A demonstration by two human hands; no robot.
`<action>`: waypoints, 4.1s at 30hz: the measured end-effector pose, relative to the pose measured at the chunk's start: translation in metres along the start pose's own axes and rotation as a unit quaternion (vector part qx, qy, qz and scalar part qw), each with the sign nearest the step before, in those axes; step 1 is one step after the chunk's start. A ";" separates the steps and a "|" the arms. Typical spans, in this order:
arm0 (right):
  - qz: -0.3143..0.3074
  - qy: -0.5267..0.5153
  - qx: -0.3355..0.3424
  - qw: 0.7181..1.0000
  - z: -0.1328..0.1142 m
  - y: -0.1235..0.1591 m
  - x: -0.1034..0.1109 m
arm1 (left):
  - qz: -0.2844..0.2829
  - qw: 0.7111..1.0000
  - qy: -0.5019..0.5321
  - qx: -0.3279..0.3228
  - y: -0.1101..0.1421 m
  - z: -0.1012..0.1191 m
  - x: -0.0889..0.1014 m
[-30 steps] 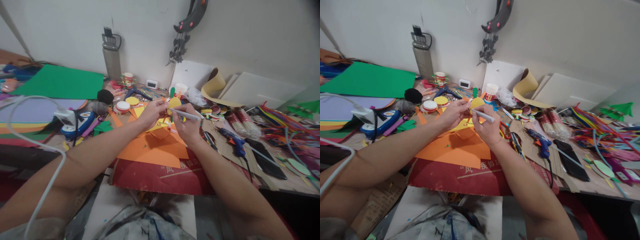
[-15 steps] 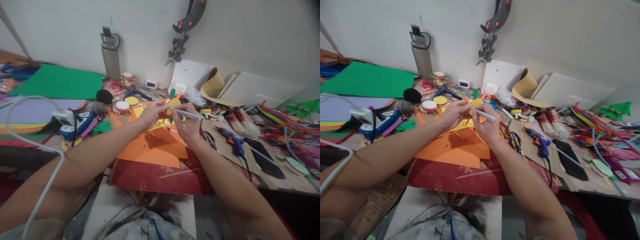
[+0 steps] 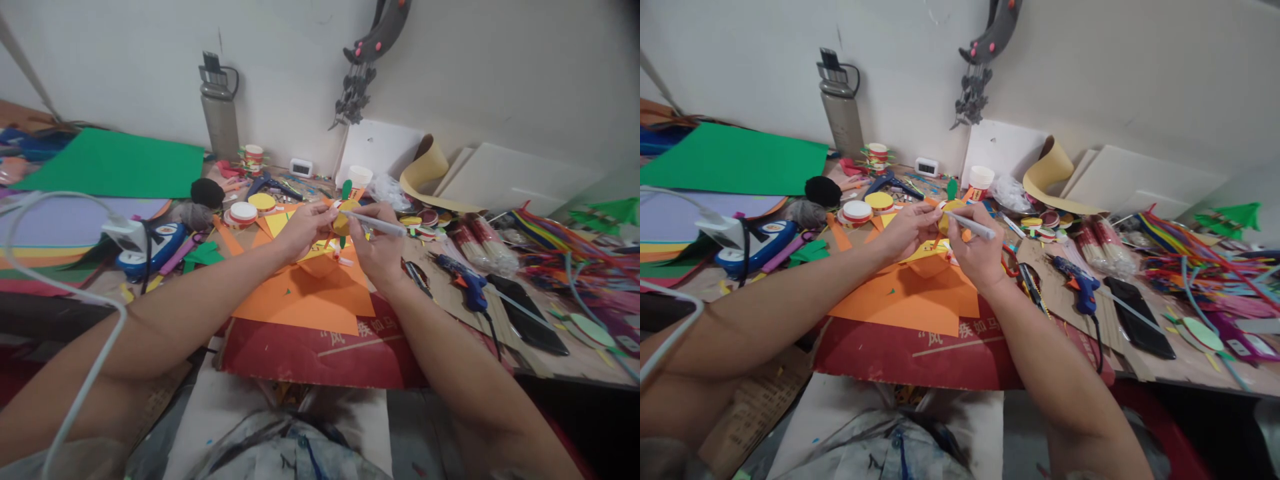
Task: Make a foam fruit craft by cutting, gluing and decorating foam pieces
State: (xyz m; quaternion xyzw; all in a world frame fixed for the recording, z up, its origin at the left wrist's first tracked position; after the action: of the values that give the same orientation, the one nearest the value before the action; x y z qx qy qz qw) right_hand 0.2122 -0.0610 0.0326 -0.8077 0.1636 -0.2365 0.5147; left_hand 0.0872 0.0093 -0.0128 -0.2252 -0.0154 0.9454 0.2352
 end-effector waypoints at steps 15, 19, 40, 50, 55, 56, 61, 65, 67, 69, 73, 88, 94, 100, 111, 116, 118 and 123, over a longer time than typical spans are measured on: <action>0.016 -0.007 -0.014 1.000 0.008 -0.001 0.003 | -0.015 1.000 0.008 -0.001 0.000 -0.002 0.000; 0.023 -0.017 -0.020 0.999 0.012 -0.001 0.004 | -0.018 1.000 0.011 -0.006 0.000 -0.002 0.000; 0.047 -0.016 -0.036 0.998 0.019 -0.001 0.010 | -0.028 0.999 0.002 -0.014 -0.001 -0.005 0.001; 0.057 -0.036 -0.060 0.996 0.029 0.000 0.010 | -0.028 1.000 0.009 -0.013 -0.001 -0.005 -0.001; 0.066 -0.041 -0.054 0.996 0.025 -0.002 0.012 | 0.011 1.000 0.022 0.007 0.000 -0.002 0.003; 0.067 -0.040 -0.053 0.996 0.026 -0.002 0.012 | 0.023 0.999 0.030 0.010 0.000 -0.001 0.004; 0.068 -0.052 -0.068 0.994 0.033 -0.002 0.013 | 0.049 0.996 0.080 0.007 -0.003 0.004 0.010; 0.066 -0.071 -0.074 0.993 0.034 -0.003 0.013 | 0.037 0.995 0.090 0.010 -0.003 0.003 0.009; 0.061 -0.076 -0.069 0.993 0.032 -0.003 0.012 | 0.035 0.995 0.092 0.015 -0.003 0.001 0.009; 0.057 -0.077 -0.065 0.993 0.031 -0.003 0.012 | 0.038 0.995 0.092 0.015 -0.004 0.000 0.011; 0.052 -0.079 -0.076 0.993 0.031 -0.001 0.010 | 0.059 0.993 0.100 0.007 -0.009 0.000 0.017; 0.007 0.007 -0.034 0.999 0.008 -0.002 0.005 | 0.063 0.991 0.112 -0.027 -0.005 0.006 0.013; -0.009 0.015 -0.021 1.000 0.004 -0.001 0.001 | 0.067 0.991 0.107 -0.034 -0.004 0.008 0.012; -0.019 0.021 -0.018 0.999 0.002 0.000 -0.002 | 0.067 0.992 0.104 -0.028 -0.003 0.009 0.011; -0.026 0.005 -0.010 1.000 0.000 0.000 -0.003 | 0.044 0.995 0.088 -0.036 -0.001 0.009 0.009; -0.019 0.004 -0.019 1.000 0.000 -0.001 -0.002 | 0.046 0.994 0.091 -0.038 -0.001 0.009 0.009; -0.008 0.005 -0.014 1.000 0.000 -0.002 0.000 | 0.051 0.994 0.093 -0.039 -0.001 0.010 0.009; -0.004 0.033 -0.004 0.999 0.002 -0.003 0.002 | 0.053 0.993 0.100 -0.041 -0.002 0.010 0.009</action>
State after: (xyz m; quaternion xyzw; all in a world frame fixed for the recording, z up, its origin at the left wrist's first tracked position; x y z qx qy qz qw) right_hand 0.2152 -0.0593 0.0350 -0.8025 0.1781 -0.2644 0.5044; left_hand 0.0765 0.0164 -0.0076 -0.3282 -0.0186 0.9279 0.1760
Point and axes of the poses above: each hand's wrist, its own y-axis away from the middle knuckle, its own x-axis out of the back of the hand, z = x × y, the point moved 7 cm from there along -y, towards the middle knuckle, and after that the axes turned 1 degree about -y, right-handed, at the moved point
